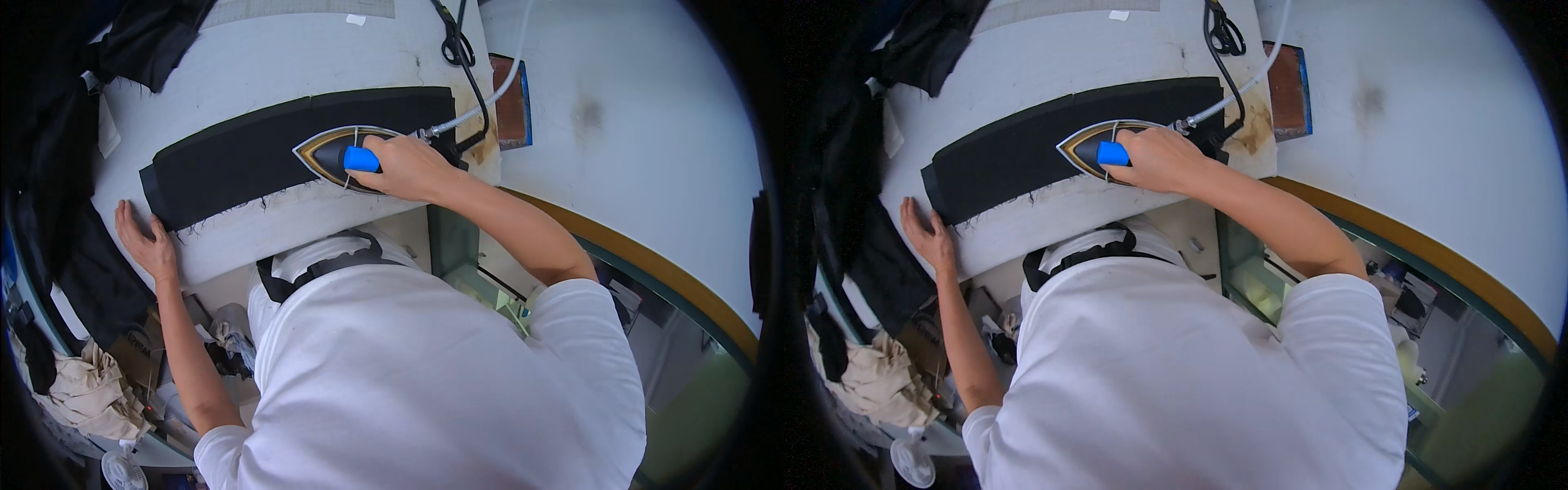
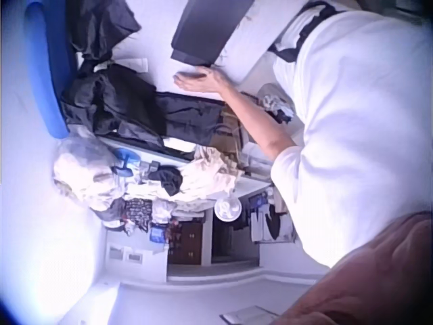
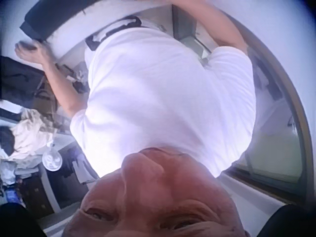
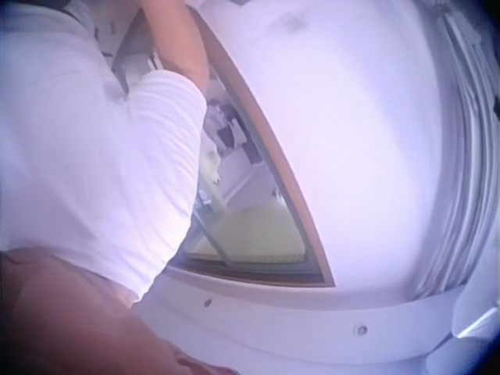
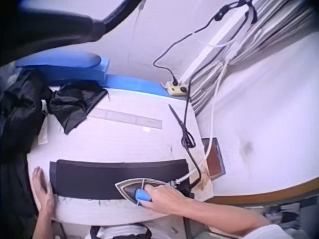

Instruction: The person cuts a large piece of black fabric into strips using scissors on a white workbench. They then use a steam iron to press the cut fabric pieces flat. The person repeatedly folds, aligns, and irons the fabric strips, occasionally cutting them further to adjust the size.

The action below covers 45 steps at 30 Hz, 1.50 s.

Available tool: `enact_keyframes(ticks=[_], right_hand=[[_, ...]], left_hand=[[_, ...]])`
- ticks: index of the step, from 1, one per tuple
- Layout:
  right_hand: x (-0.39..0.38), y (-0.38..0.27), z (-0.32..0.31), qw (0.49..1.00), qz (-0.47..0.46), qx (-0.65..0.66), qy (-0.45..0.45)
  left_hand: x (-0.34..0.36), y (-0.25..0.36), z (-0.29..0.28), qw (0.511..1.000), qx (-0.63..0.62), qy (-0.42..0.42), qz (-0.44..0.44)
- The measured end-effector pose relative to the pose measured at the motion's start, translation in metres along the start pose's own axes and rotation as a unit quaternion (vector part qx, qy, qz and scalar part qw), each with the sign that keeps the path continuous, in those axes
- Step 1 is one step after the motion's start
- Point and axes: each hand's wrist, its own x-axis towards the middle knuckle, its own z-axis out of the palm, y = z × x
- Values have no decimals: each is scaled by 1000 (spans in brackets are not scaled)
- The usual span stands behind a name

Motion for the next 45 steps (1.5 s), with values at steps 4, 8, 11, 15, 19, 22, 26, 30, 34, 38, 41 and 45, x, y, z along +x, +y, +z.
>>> enact_keyframes(ticks=[4,8,11,15,19,22,26,30,34,38,41,45], right_hand=[[6,1,15,996,1,47,81],[26,-24,10,990,55,85,95],[33,-32,1,991,70,70,90],[24,-4,-3,993,75,51,78],[-5,42,-14,984,135,57,105],[-36,103,-22,965,192,67,163],[-82,195,-51,914,318,110,229],[-94,286,-81,856,379,208,283],[-78,345,-99,808,370,375,263],[-71,369,-105,823,374,366,222],[-70,376,-103,836,378,298,266],[-63,389,-116,860,380,249,235]], left_hand=[[2,4,0,1000,3,0,4],[2,3,2,1000,21,1,8],[1,1,3,1000,25,-5,5],[1,4,1,1000,28,-9,-9],[-2,0,4,1000,7,-12,-23],[-2,5,4,1000,12,-15,-16],[-2,-6,7,999,27,-26,-17],[-11,-8,13,992,-41,-40,-112],[-18,44,-6,962,-9,-33,-271],[-57,68,-33,972,92,-10,-217],[-90,54,-40,964,141,47,-220],[-119,25,-68,904,113,113,-395]])
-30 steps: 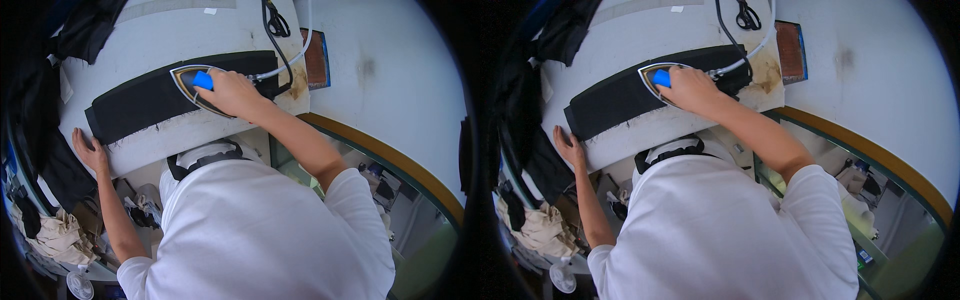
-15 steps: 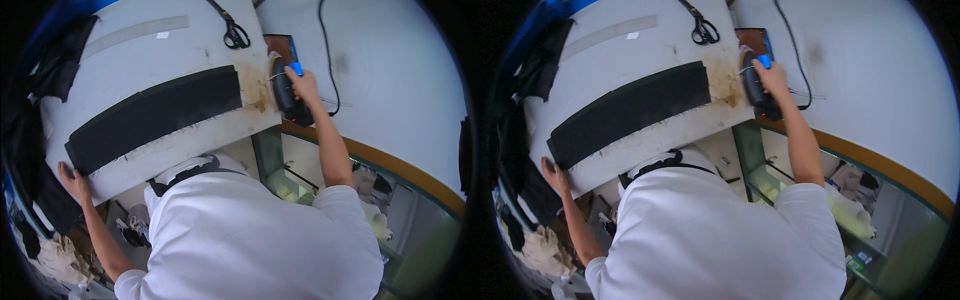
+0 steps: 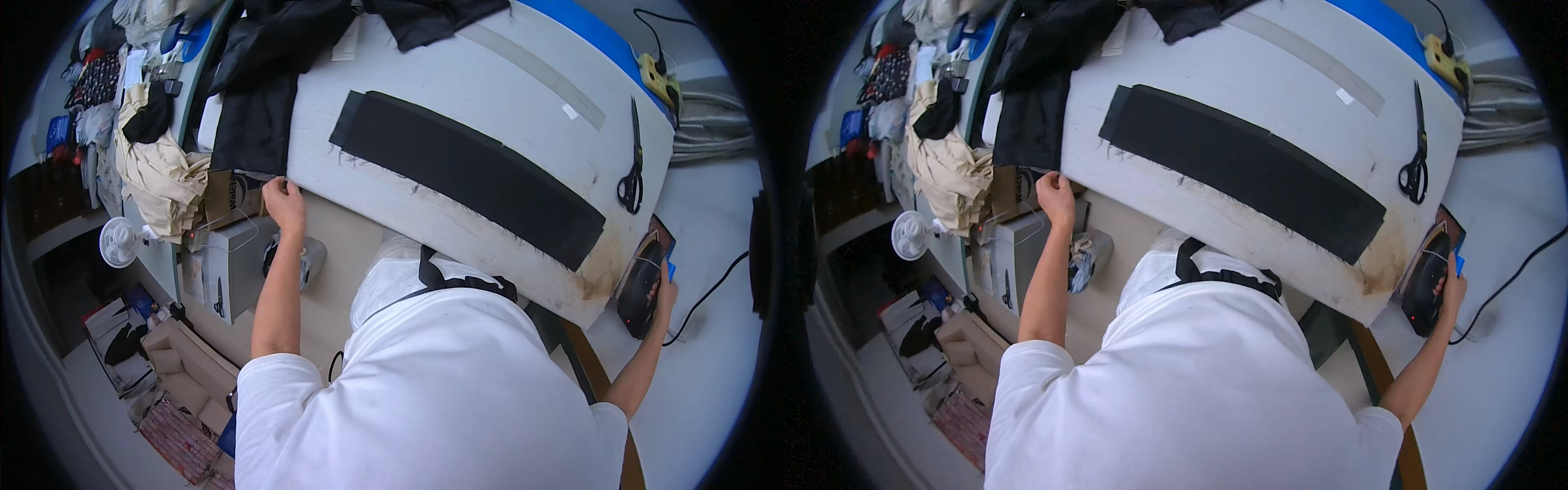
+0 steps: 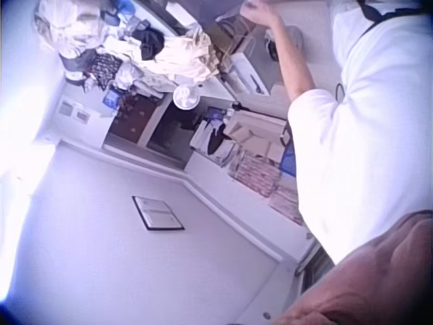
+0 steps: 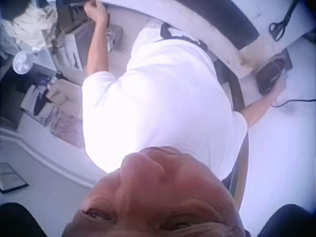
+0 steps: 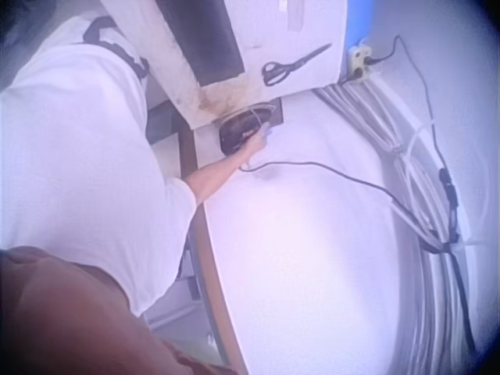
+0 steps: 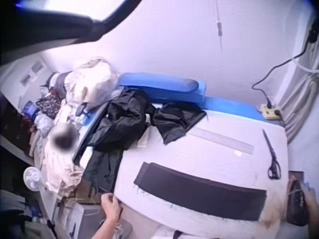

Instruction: The person cuts a large piece of black fabric into strips using scissors on a white workbench. They then use a steam iron to press the cut fabric pieces flat. The person repeatedly folds, aligns, and irons the fabric strips, occasionally cutting them further to adjust the size.

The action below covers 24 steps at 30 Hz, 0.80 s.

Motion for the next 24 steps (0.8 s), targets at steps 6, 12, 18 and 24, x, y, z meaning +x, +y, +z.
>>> enact_keyframes(ticks=[6,12,18,24], right_hand=[[-8,-17,30,883,-298,-247,264],[-171,-133,208,932,-334,-133,50],[-306,-183,333,936,-337,-19,-95],[-392,-213,372,894,-397,-12,-208]], left_hand=[[72,-49,4,890,-287,-1,-354],[118,-74,-7,869,-365,-43,-330],[119,-21,-31,966,-24,3,258],[152,-13,11,974,-8,-52,218]])
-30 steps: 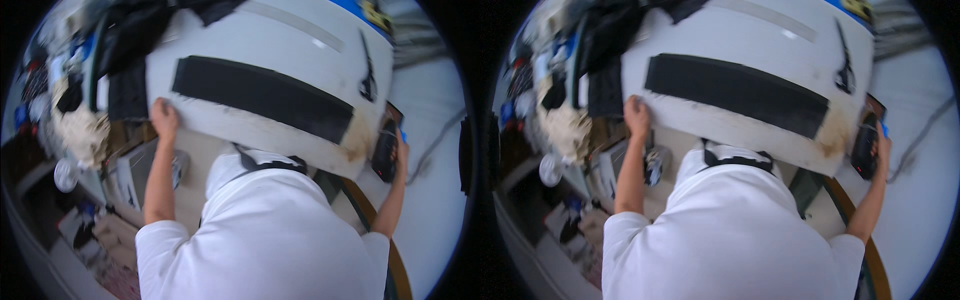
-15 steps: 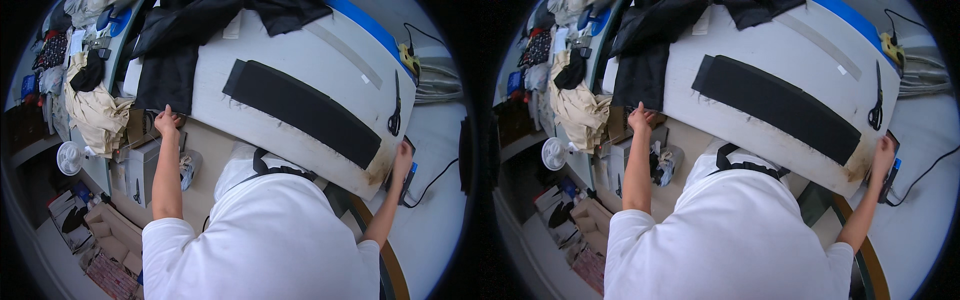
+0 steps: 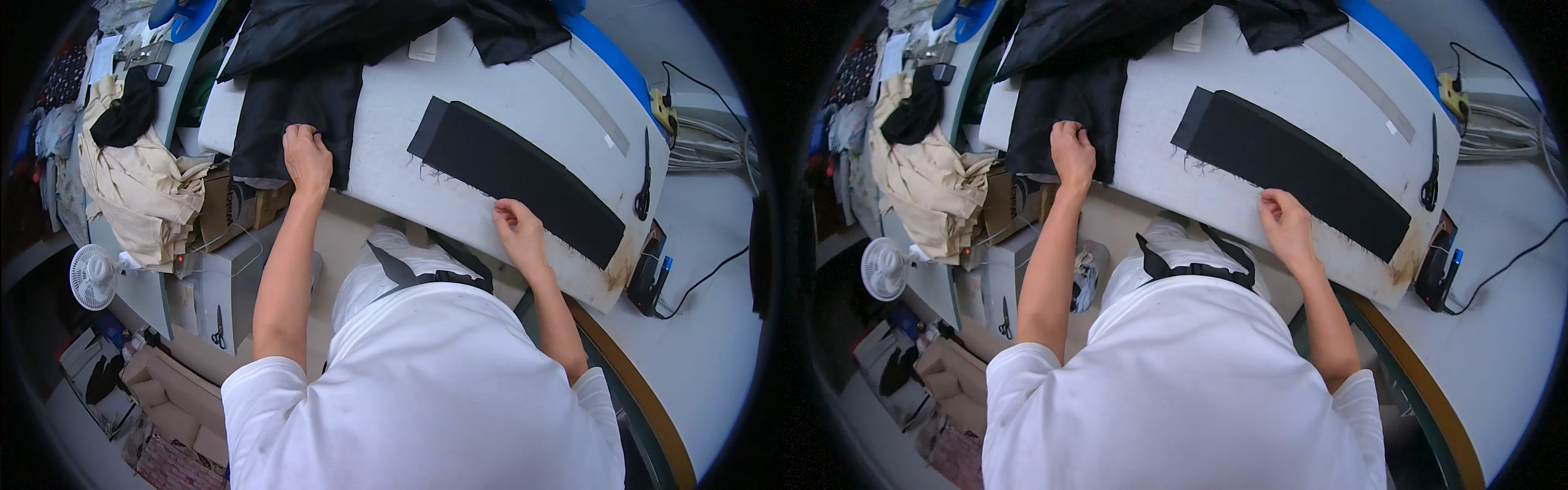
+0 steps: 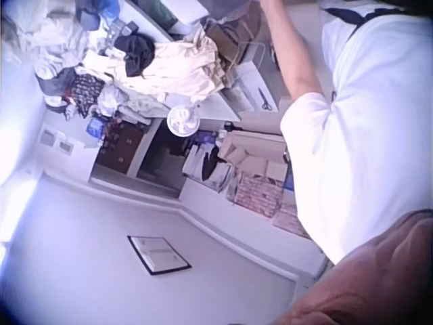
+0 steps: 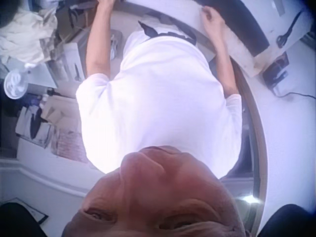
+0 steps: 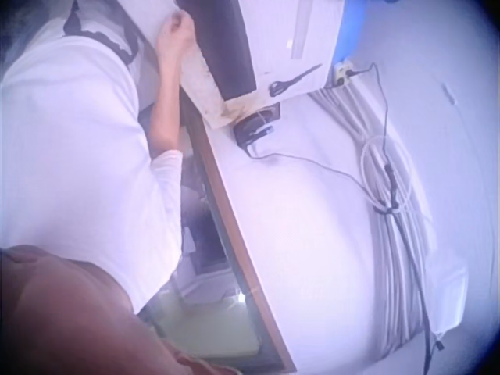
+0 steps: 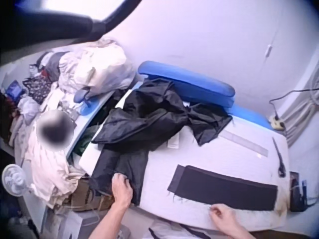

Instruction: The person cuts a large piece of black fabric into strips using scissors on a white workbench. They then use a steam iron to press the cut fabric pieces flat. The person repeatedly folds, aligns, and irons the fabric strips, occasionally cutting them further to adjust the size.

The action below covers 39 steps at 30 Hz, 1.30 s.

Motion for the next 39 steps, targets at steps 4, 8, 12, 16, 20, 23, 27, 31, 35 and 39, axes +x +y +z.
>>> enact_keyframes(ticks=[4,8,12,16,20,23,27,31,35,39], right_hand=[[-13,16,0,999,46,25,1],[-22,35,-10,994,99,36,-14],[-27,37,-23,994,99,49,-4],[-30,49,-52,992,109,34,44],[-32,159,-125,959,135,-26,250],[-50,250,-190,896,209,-151,361],[-61,306,-216,858,267,-236,369],[-48,290,-207,856,305,-249,336],[-44,280,-204,854,336,-218,334],[-44,288,-207,853,360,-181,331]], left_hand=[[-38,51,-32,971,-223,-86,-12],[-77,91,-33,870,-384,-244,-192],[-35,151,-19,871,-406,-242,-131],[51,212,-5,919,-382,-64,72],[79,224,9,948,-299,-30,104],[58,178,34,977,-173,-123,8],[17,153,63,975,-134,-154,-86],[1,166,67,953,-171,-173,-183],[0,171,67,921,-240,-224,-209],[-6,172,58,920,-333,-175,-113]])
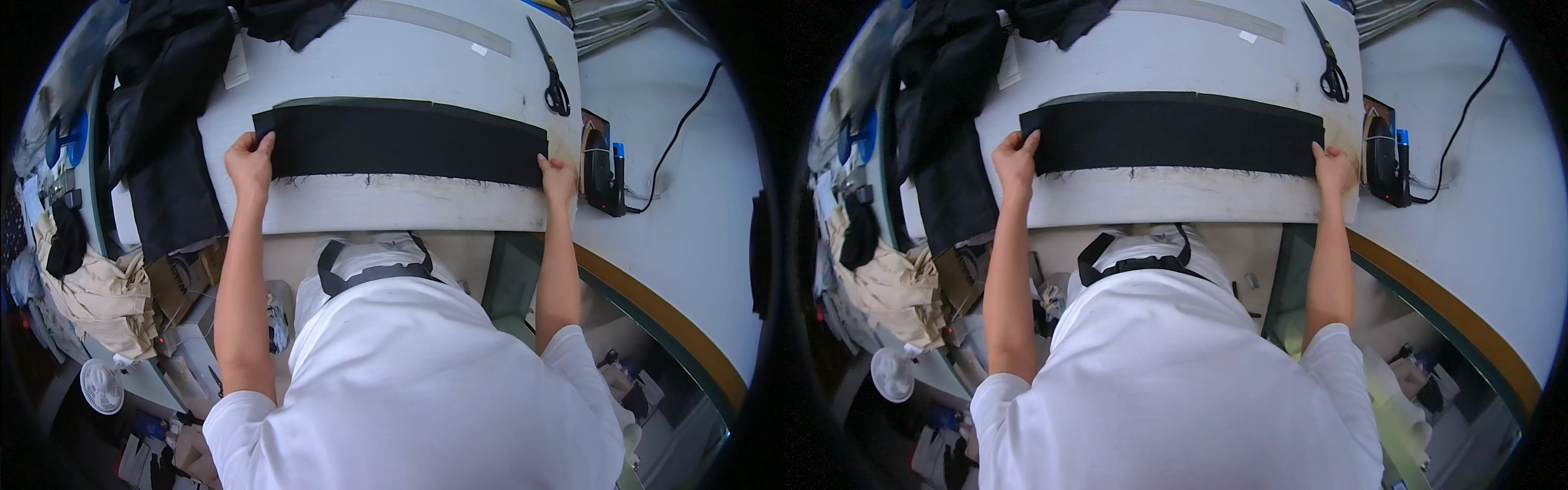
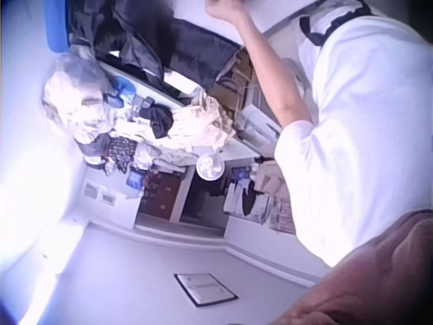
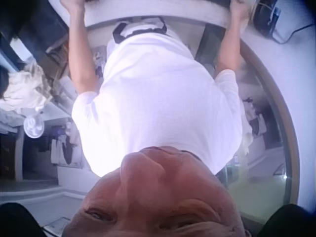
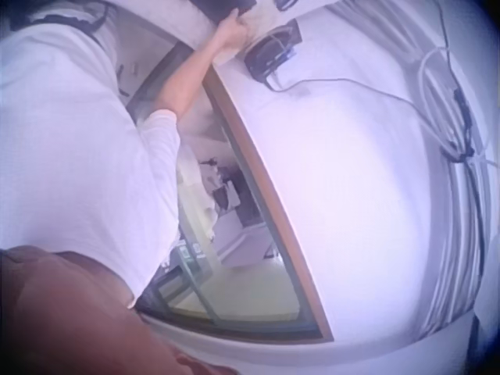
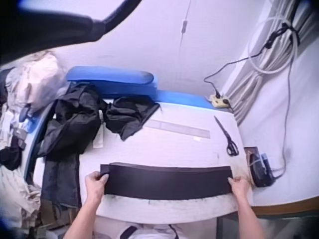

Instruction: The person cuts a large piece of black fabric into strips using scissors on a white workbench. They then use a steam iron to press the cut fabric pieces flat. The person repeatedly folds, aligns, and irons the fabric strips, occasionally cutting them further to adjust the size.

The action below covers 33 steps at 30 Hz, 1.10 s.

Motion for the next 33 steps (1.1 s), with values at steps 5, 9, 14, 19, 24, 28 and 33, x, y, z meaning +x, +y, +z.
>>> enact_keyframes(ticks=[5,9,14,19,24,28,33], right_hand=[[-21,-23,-23,977,12,182,-109],[-62,-73,-76,851,-10,508,-129],[-105,-158,-115,801,-98,560,-186],[-153,-232,-92,801,-203,522,-212],[-199,-274,-60,784,-218,515,-268],[-251,-313,-16,844,-297,380,-235],[-306,-355,67,841,-338,333,-261]], left_hand=[[-14,26,-16,999,28,-23,-10],[-17,24,-26,999,-45,4,-16],[10,-11,-42,996,69,-36,-50],[18,-36,-57,994,84,-29,-58],[9,-48,-67,985,170,38,9],[-9,-49,-72,997,48,18,-50],[-25,-37,-71,965,-134,-97,-201]])
